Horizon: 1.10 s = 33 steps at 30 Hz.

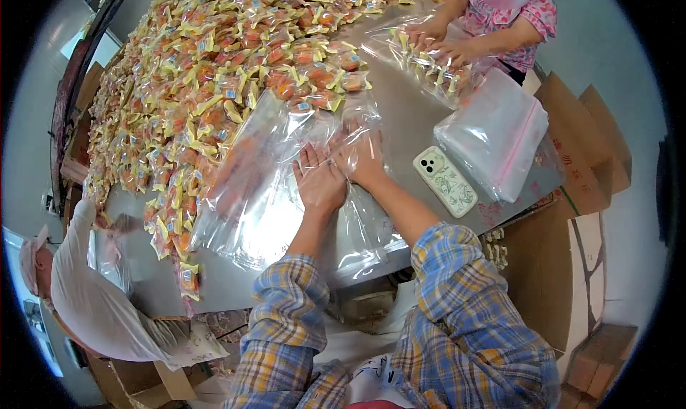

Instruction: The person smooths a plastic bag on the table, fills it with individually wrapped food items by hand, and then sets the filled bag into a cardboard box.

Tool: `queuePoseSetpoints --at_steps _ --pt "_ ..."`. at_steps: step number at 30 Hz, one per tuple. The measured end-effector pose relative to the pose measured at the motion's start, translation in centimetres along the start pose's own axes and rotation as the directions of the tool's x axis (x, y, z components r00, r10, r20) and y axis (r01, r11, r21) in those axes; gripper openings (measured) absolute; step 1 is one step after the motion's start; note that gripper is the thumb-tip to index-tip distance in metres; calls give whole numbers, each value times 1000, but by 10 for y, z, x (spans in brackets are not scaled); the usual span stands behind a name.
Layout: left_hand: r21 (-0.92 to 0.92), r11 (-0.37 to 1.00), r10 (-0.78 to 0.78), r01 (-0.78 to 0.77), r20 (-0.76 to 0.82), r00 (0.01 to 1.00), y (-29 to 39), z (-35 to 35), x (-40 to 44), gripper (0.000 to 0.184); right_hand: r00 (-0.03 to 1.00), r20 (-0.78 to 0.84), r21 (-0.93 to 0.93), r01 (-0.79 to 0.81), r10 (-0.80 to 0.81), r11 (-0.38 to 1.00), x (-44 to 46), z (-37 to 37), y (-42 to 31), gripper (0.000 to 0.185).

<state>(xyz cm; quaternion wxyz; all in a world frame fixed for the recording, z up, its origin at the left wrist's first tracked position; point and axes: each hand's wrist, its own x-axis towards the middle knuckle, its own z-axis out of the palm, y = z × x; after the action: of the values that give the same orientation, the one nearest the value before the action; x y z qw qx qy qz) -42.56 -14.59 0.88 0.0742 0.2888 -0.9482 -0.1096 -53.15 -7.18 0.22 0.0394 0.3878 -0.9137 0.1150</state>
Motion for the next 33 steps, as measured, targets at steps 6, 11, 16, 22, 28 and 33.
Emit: queuePoseSetpoints --at_steps 6,11,16,22,28,33 --pt "86 996 23 -22 -10 1000 0 -2 11 62 989 -141 -126 -53 35 991 17 23 0 72" --pt "55 998 21 -20 -25 999 -1 1 21 60 995 -83 15 -48 49 999 22 16 0 68" --pt "46 999 18 -19 17 1000 2 -10 24 60 997 -63 -11 -37 37 999 30 13 1 65" --pt "94 996 -6 5 15 1000 -3 4 34 61 999 -27 -75 -38 36 996 33 8 0 64" --pt "73 997 17 -18 24 1000 1 -6 29 61 997 -25 -6 -70 70 998 31 2 -3 66" --pt "37 999 -1 0 28 1000 2 -13 22 61 998 -48 21 -45 46 999 26 -1 -4 65"
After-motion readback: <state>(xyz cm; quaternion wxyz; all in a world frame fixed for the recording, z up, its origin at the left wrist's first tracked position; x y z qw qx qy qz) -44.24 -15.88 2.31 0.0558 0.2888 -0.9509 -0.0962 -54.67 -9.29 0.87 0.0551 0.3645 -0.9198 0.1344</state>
